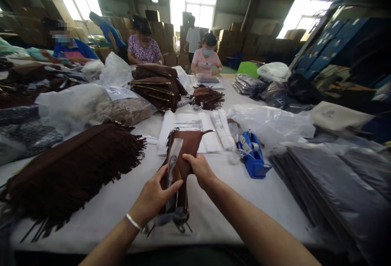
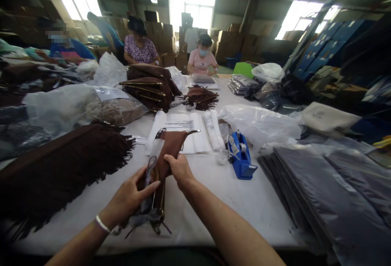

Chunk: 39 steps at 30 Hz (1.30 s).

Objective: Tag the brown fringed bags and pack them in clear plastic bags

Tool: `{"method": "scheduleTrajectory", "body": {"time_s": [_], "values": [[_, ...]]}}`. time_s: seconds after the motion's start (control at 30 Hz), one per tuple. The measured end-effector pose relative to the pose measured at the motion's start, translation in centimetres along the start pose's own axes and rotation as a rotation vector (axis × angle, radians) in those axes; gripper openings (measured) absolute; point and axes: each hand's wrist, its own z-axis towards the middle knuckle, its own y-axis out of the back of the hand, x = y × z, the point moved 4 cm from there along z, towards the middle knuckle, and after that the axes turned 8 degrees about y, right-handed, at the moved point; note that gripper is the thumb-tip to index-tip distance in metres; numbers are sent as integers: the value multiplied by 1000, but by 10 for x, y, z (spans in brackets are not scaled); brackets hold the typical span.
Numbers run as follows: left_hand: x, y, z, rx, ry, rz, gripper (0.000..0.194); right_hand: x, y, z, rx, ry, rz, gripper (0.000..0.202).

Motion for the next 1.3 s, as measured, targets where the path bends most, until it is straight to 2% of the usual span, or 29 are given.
{"method": "scheduleTrajectory", "body": {"time_s": [0.1,0.2,0.3,0.37,0.43,0.5,0.57,0.63,0.7,0.77,0.8,0.83,0.87,0.97,1.03,1.1,1.17,1.23,1.3], "values": [[-33,32,16,-104,-116,-26,62,43,-7,3,-41,120,70,27],[-48,69,29,-197,-169,-344,60,87,-10,2,-82,282,254,26],[-44,99,36,-263,-171,-730,55,116,-14,-10,-77,417,452,29],[-26,112,34,-340,-122,-938,40,114,-15,-24,-84,450,509,34],[7,115,24,-448,-6,-1101,23,88,-10,-40,-126,426,535,39],[51,108,6,-540,143,-1210,20,40,4,-58,-204,322,535,41],[98,91,-19,-573,305,-1240,23,-20,26,-77,-297,123,518,39],[138,72,-44,-546,464,-1215,24,-76,48,-98,-332,-151,482,30],[163,56,-64,-503,565,-1188,25,-111,60,-117,-215,-445,406,31],[173,49,-74,-472,596,-1175,25,-118,58,-128,4,-630,254,43],[174,48,-76,-458,594,-1166,24,-113,52,-127,114,-637,146,47],[174,47,-75,-450,591,-1150,24,-104,44,-121,203,-570,10,48],[172,48,-74,-448,586,-1131,23,-92,34,-111,262,-422,-151,47],[168,51,-70,-494,506,-1032,25,-58,-1,-78,346,247,-682,40],[164,54,-72,-524,429,-876,30,-55,-19,-70,483,575,-959,40],[161,56,-80,-519,402,-655,36,-68,-26,-74,693,705,-1140,24],[157,57,-90,-490,410,-441,38,-80,-21,-84,809,730,-1257,13],[150,55,-100,-492,359,-301,36,-83,-12,-95,793,745,-1310,19],[140,51,-108,-500,224,-217,32,-80,-6,-100,720,772,-1343,30]]}}
